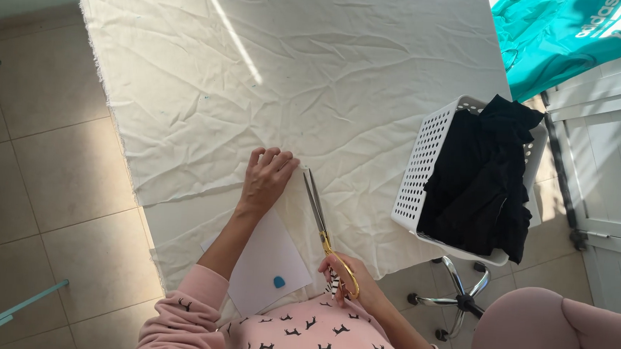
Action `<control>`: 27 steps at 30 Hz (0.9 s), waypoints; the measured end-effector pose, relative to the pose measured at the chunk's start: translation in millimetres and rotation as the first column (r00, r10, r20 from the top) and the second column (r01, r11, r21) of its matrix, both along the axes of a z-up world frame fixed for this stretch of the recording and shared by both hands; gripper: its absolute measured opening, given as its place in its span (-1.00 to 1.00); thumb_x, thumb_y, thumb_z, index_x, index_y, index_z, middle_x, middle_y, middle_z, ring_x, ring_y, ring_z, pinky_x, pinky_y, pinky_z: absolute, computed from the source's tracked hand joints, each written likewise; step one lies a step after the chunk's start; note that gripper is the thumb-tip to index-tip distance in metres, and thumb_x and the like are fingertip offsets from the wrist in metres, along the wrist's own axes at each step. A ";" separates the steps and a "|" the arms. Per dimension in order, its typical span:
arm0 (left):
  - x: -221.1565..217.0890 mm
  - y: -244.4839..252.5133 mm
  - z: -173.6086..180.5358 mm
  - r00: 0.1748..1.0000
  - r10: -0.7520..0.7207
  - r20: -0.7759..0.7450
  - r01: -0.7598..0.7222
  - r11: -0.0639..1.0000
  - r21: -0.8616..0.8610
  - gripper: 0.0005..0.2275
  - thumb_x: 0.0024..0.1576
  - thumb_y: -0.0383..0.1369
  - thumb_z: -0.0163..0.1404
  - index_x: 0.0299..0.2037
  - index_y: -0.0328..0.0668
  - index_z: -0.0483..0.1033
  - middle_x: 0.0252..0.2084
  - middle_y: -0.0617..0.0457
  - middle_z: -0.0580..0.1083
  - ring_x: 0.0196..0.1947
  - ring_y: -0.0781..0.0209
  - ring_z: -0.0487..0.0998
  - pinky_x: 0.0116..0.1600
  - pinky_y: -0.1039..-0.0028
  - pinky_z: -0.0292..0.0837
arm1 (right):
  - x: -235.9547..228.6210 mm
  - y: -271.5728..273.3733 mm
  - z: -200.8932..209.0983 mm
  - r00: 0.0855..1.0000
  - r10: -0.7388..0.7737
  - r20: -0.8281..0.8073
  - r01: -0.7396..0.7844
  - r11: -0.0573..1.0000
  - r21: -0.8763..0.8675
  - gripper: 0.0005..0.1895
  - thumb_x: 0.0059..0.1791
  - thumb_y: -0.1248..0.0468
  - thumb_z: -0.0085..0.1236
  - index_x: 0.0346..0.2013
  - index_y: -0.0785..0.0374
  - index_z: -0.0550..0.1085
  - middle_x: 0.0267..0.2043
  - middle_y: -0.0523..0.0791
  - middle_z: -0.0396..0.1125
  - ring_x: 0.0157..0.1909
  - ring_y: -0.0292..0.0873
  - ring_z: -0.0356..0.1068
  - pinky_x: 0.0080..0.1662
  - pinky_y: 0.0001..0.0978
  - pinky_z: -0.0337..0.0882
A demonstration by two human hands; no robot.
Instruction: Marking a template on fabric with chalk and cutting it out with scissors.
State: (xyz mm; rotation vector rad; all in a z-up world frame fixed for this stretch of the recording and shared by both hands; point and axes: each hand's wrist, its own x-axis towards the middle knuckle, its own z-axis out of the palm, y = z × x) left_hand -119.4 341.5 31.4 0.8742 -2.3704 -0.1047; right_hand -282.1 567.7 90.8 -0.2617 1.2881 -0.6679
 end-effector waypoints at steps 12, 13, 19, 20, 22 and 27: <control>4.7 -6.9 -38.8 0.991 -0.015 -0.134 0.015 1.000 0.005 -0.91 0.21 -0.35 0.13 -0.13 0.11 0.64 -0.18 0.17 0.54 -0.08 0.20 0.54 0.12 0.25 0.38 | 17.5 -33.1 -44.9 0.987 -0.122 -0.104 0.110 0.988 -0.112 -0.53 0.10 -0.06 0.01 -0.21 0.36 0.46 -0.39 0.02 0.25 -0.72 -0.07 0.37 -0.65 -0.35 0.46; 4.7 -5.5 -38.1 0.991 -0.012 -0.132 0.013 1.000 0.011 -0.91 0.21 -0.35 0.13 -0.13 0.11 0.64 -0.18 0.17 0.54 -0.08 0.20 0.54 0.12 0.25 0.38 | 17.4 -36.1 -44.4 0.988 -0.119 -0.103 0.108 0.988 -0.105 -0.53 0.10 -0.06 0.01 -0.21 0.36 0.46 -0.39 0.02 0.25 -0.72 -0.07 0.37 -0.65 -0.35 0.46; 5.3 -7.9 -36.2 0.990 -0.030 -0.137 0.031 1.000 0.005 -0.87 0.16 -0.40 0.17 -0.12 0.07 0.64 -0.17 0.16 0.54 -0.07 0.19 0.53 0.12 0.26 0.39 | 16.4 -56.6 -43.1 0.980 -0.077 -0.183 0.055 0.991 -0.123 -0.53 0.08 -0.06 0.05 -0.32 0.36 0.47 -0.44 -0.03 0.20 -0.76 -0.14 0.32 -0.68 -0.37 0.43; 6.2 -7.3 -37.0 0.990 -0.029 -0.135 0.030 1.000 0.008 -0.86 0.16 -0.41 0.16 -0.11 0.07 0.64 -0.17 0.17 0.54 -0.07 0.19 0.53 0.11 0.26 0.39 | 16.6 -56.6 -44.1 0.975 -0.053 -0.215 0.025 0.991 -0.130 -0.51 0.08 -0.07 0.06 -0.35 0.36 0.47 -0.46 -0.03 0.19 -0.78 -0.14 0.31 -0.68 -0.38 0.42; 7.1 -6.2 -37.5 0.991 -0.030 -0.128 0.031 0.999 0.013 -0.86 0.17 -0.41 0.16 -0.11 0.07 0.64 -0.16 0.17 0.53 -0.07 0.19 0.53 0.11 0.26 0.39 | 16.4 -55.0 -47.3 0.970 -0.030 -0.242 -0.003 0.991 -0.135 -0.50 0.08 -0.08 0.07 -0.37 0.35 0.48 -0.47 -0.03 0.19 -0.80 -0.14 0.29 -0.68 -0.39 0.40; 6.2 -7.3 -31.8 0.992 -0.027 -0.127 0.029 1.000 0.010 -0.85 0.16 -0.44 0.16 -0.11 0.06 0.63 -0.16 0.19 0.53 -0.08 0.19 0.52 0.10 0.29 0.40 | 16.0 -53.8 -47.6 0.966 -0.035 -0.256 0.013 0.996 -0.089 -0.50 0.08 -0.07 0.09 -0.39 0.36 0.47 -0.45 -0.03 0.16 -0.78 -0.16 0.26 -0.70 -0.39 0.34</control>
